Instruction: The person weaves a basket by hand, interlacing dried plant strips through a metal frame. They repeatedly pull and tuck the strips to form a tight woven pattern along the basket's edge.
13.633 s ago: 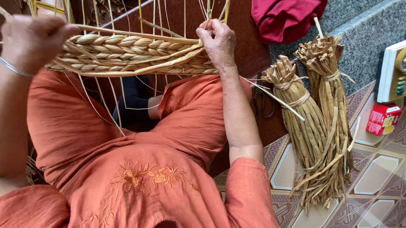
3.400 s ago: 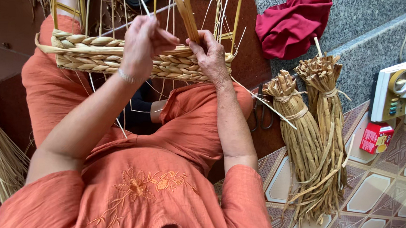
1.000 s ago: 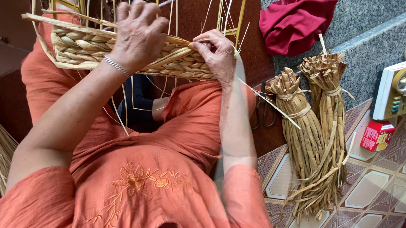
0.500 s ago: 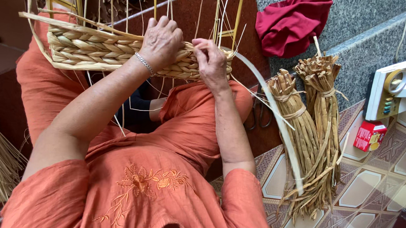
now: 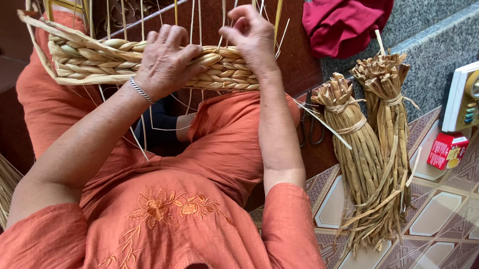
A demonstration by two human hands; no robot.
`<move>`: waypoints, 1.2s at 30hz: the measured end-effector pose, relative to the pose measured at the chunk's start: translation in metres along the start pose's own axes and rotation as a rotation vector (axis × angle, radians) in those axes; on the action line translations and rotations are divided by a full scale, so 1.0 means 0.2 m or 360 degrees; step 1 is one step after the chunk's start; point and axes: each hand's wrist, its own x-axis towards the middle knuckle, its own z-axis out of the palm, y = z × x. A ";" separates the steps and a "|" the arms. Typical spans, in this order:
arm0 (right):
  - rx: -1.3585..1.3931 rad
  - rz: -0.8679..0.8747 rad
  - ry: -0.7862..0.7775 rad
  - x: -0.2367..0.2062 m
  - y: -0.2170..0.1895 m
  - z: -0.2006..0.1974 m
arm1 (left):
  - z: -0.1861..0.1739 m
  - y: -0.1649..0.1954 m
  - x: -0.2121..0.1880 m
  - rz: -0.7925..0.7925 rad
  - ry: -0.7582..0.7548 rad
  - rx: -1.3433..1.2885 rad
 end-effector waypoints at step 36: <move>-0.0480 -0.0436 -0.0112 -0.09 0.03 0.26 | -0.23 -0.01 -0.20 0.0068 0.0212 0.0161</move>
